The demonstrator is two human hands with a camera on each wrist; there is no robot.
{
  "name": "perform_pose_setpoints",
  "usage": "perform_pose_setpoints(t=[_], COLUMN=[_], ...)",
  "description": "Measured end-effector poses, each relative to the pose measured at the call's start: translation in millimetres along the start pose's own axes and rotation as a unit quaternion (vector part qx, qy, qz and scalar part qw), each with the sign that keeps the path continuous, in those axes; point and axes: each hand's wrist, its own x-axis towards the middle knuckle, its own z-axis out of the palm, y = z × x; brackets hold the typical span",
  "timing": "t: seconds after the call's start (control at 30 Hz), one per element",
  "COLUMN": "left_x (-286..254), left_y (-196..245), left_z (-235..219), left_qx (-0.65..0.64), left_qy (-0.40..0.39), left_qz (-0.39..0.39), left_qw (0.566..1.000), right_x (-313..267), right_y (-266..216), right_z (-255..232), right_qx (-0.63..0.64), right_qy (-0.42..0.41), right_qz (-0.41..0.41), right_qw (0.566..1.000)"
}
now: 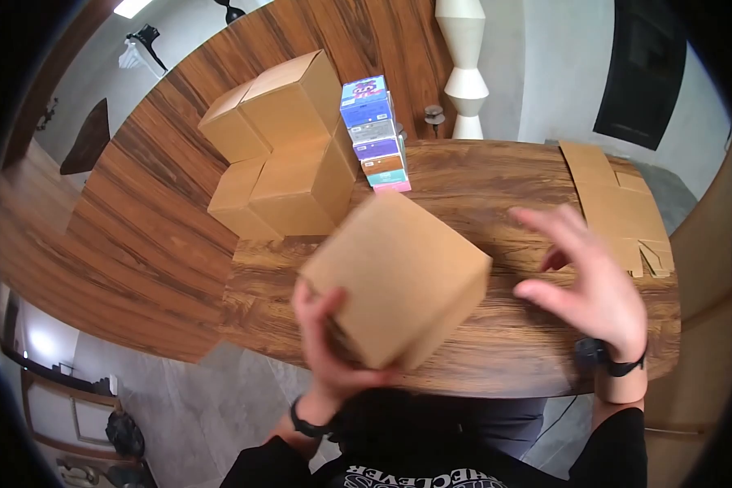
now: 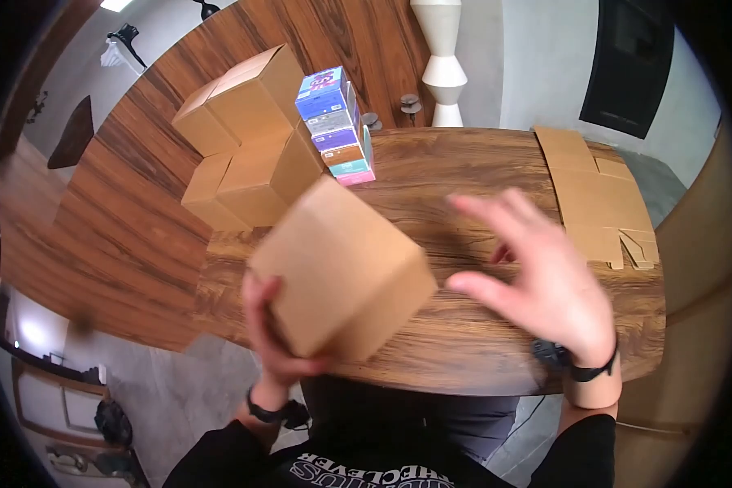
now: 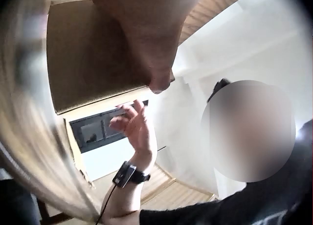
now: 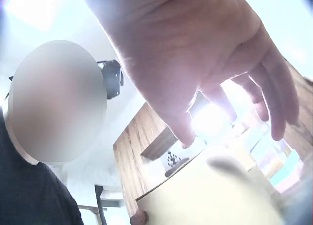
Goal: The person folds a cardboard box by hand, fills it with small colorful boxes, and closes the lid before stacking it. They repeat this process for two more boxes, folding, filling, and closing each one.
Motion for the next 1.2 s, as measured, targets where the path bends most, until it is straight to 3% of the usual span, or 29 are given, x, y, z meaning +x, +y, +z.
perform_pose_setpoints(t=[0.03,0.1,0.2,0.3,0.37,0.63,0.73,0.87,0.97,1.03,1.1,1.17,1.2], left_x=[2,25,92,140,171,200,200,204,207,211,213,214,211], left_y=[-5,-10,-36,-115,-149,-226,-237,-211,-228,-236,-230,-242,-228], left_z=[-18,-62,-125,-199,-224,-244,-236,-213,-222,-226,-227,-238,-231], left_qx=[-0.004,0.022,0.056,0.087,0.141,0.239,0.259,0.320,0.316,0.316,0.329,0.343,0.351], left_qy=[0.061,0.149,0.242,0.267,0.273,0.236,0.226,0.218,0.201,0.183,0.166,0.164,0.175], left_qz=[-0.061,-0.093,-0.035,-0.065,-0.062,-0.100,-0.102,-0.119,-0.108,-0.080,-0.038,-0.035,-0.010], left_qw=[0.996,0.984,0.968,0.958,0.950,0.936,0.934,0.914,0.921,0.928,0.929,0.924,0.920], right_x=[-2,-6,-11,-14,-14,-14,-15,-17,-12,-12,-31,-53,-62], right_y=[0,2,9,10,13,15,16,24,57,103,162,212,229], right_z=[-11,-31,-46,-56,-57,-62,-64,-63,-56,-48,-46,-40,-40], right_qx=[0.017,0.045,0.033,0.033,0.041,0.025,0.018,0.017,-0.006,-0.032,-0.194,-0.349,-0.385], right_qy=[0.020,0.070,0.158,0.164,0.164,0.158,0.166,0.174,0.125,0.124,0.120,0.045,-0.017], right_qz=[0.014,0.031,0.026,0.015,-0.004,-0.006,0.000,0.015,0.110,0.188,0.197,0.364,0.420], right_qw=[1.000,0.996,0.987,0.986,0.986,0.987,0.986,0.984,0.986,0.974,0.954,0.862,0.822])
